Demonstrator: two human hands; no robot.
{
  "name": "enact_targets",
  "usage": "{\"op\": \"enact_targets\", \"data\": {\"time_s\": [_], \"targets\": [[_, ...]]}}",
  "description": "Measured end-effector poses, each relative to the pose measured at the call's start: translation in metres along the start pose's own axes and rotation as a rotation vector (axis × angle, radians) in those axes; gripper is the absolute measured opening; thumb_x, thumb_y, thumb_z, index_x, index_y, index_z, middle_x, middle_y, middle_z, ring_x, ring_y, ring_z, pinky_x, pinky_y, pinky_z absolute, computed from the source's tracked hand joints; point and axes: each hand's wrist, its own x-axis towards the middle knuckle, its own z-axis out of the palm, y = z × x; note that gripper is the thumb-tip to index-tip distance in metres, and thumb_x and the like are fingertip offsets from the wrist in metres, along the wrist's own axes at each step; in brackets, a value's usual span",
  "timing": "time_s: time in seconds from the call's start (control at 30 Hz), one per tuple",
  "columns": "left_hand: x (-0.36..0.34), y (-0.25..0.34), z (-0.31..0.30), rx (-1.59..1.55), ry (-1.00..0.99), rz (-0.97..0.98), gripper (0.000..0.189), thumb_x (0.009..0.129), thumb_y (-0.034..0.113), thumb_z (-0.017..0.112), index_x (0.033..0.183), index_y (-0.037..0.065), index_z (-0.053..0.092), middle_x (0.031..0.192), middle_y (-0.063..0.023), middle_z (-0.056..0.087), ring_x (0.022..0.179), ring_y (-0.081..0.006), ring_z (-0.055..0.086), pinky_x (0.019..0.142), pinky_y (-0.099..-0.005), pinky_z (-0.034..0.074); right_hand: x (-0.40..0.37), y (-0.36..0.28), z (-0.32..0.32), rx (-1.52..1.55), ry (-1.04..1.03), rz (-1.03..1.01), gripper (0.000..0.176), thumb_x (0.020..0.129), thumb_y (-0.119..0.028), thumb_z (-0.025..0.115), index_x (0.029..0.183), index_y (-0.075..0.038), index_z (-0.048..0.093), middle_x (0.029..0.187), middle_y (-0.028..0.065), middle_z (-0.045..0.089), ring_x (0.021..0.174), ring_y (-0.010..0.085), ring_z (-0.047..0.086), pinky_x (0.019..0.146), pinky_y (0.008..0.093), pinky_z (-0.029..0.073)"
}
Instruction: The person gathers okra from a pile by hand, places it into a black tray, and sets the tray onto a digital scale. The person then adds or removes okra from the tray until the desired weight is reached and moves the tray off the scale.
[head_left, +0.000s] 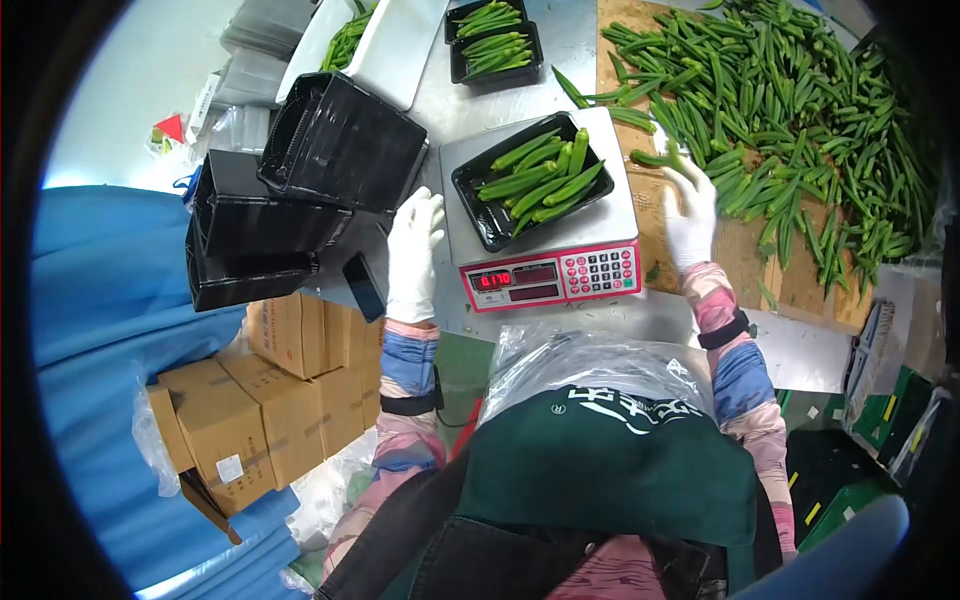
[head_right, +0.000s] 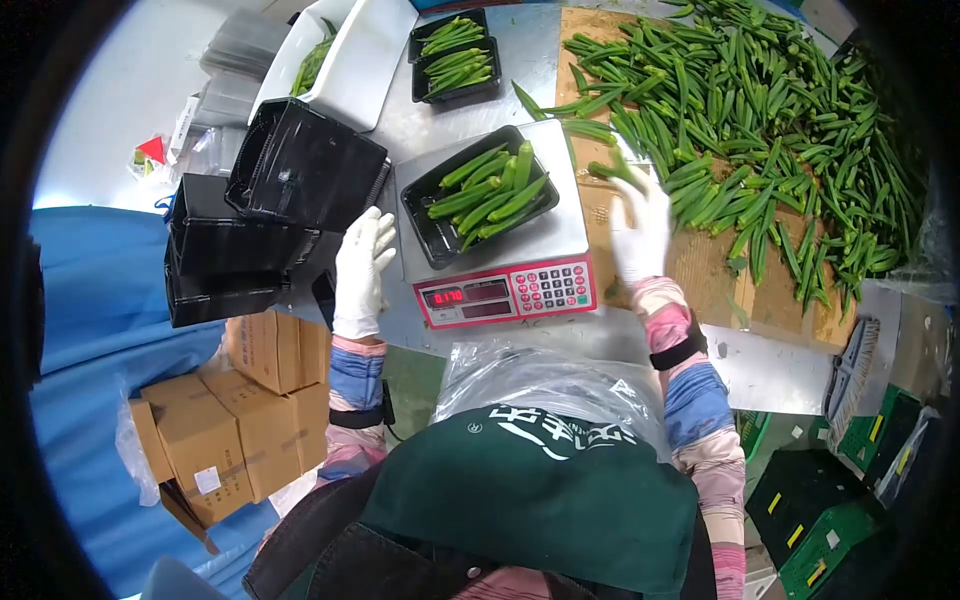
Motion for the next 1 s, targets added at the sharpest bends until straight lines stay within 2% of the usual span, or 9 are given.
{"op": "enact_targets", "data": {"time_s": [0.1,0.17,0.27,0.43,0.63,0.73,0.8,0.9,1.0], "targets": [[0.001,-0.005,0.032,0.078,-0.014,0.080,0.050,0.101,0.024,0.060,0.142,-0.001,0.048,0.137,-0.0145,0.058,0.122,-0.0186,0.057,0.100,-0.0299,0.044,0.017,-0.062,0.001,0.266,-0.140,-0.135,0.029,0.082,-0.007,0.067,0.111,-0.009,0.070,0.132,0.0145,0.059,0.122,0.0338,0.054,0.107,0.0431,0.040],[-0.001,-0.003,0.051,0.147,-0.050,0.189,0.053,0.100,0.019,0.060,0.145,-0.004,0.043,0.143,-0.0179,0.052,0.130,-0.0235,0.052,0.109,-0.0331,0.040,0.015,-0.073,0.016,0.196,-0.218,-0.227,0.031,0.081,-0.009,0.067,0.113,-0.009,0.068,0.133,0.0155,0.058,0.122,0.0347,0.053,0.105,0.0442,0.041],[0.001,-0.020,0.069,0.298,-0.038,0.331,0.058,0.099,0.019,0.061,0.147,-0.005,0.040,0.148,-0.0215,0.047,0.135,-0.0278,0.047,0.114,-0.0369,0.035,0.019,-0.079,0.033,0.125,-0.311,-0.089,0.064,0.083,-0.016,0.071,0.141,-0.002,0.048,0.143,0.0229,0.049,0.133,0.0396,0.044,0.113,0.0474,0.035],[-0.007,-0.031,0.090,0.704,0.001,0.488,0.069,0.099,0.020,0.058,0.154,-0.005,0.026,0.159,-0.0277,0.025,0.150,-0.0366,0.022,0.122,-0.0401,0.018,0.024,-0.075,0.051,-0.140,-0.291,-0.255,0.073,0.083,-0.026,0.074,0.142,0.004,0.044,0.144,0.0263,0.047,0.138,0.0404,0.039,0.118,0.0488,0.027],[-0.005,-0.041,0.099,0.744,0.033,0.528,0.066,0.100,0.014,0.054,0.156,-0.002,0.023,0.160,-0.0247,0.025,0.148,-0.0343,0.027,0.122,-0.0400,0.020,0.009,-0.091,0.050,-0.304,-0.475,-0.225,0.067,0.090,-0.035,0.063,0.143,0.004,0.045,0.145,0.0230,0.048,0.137,0.0331,0.044,0.121,0.0520,0.018],[-0.001,-0.030,0.090,0.324,-0.041,0.440,0.067,0.098,0.007,0.051,0.157,-0.001,0.019,0.158,-0.0245,0.028,0.147,-0.0319,0.029,0.120,-0.0400,0.024,0.005,-0.084,0.045,-0.164,-0.351,-0.208,0.062,0.089,-0.028,0.065,0.140,0.002,0.047,0.143,0.0214,0.050,0.134,0.0325,0.046,0.120,0.0531,0.020],[0.000,-0.038,0.073,0.198,-0.054,0.347,0.062,0.099,0.008,0.053,0.154,0.000,0.026,0.135,-0.0151,0.056,0.109,-0.0169,0.061,0.090,-0.0314,0.053,0.009,-0.082,0.027,-0.082,-0.248,-0.163,0.059,0.085,-0.019,0.067,0.139,0.000,0.049,0.138,0.0193,0.054,0.131,0.0336,0.048,0.119,0.0550,0.023],[0.000,-0.014,0.057,0.265,-0.261,-0.050,0.039,0.099,0.017,0.057,0.133,-0.004,0.053,0.098,-0.0090,0.069,0.067,-0.0122,0.066,0.048,-0.0218,0.051,-0.003,-0.052,0.008,-0.036,-0.181,-0.049,0.057,0.084,-0.015,0.067,0.138,-0.003,0.052,0.137,0.0180,0.055,0.129,0.0351,0.050,0.115,0.0499,0.031],[0.009,0.000,0.058,0.165,-0.265,-0.108,0.034,0.099,0.018,0.058,0.125,-0.005,0.057,0.094,-0.0103,0.069,0.061,-0.0135,0.065,0.049,-0.0242,0.053,-0.029,-0.020,-0.003,-0.032,-0.193,0.101,0.055,0.087,-0.014,0.066,0.140,-0.004,0.052,0.142,0.0185,0.052,0.129,0.0356,0.050,0.110,0.0445,0.037]]}}
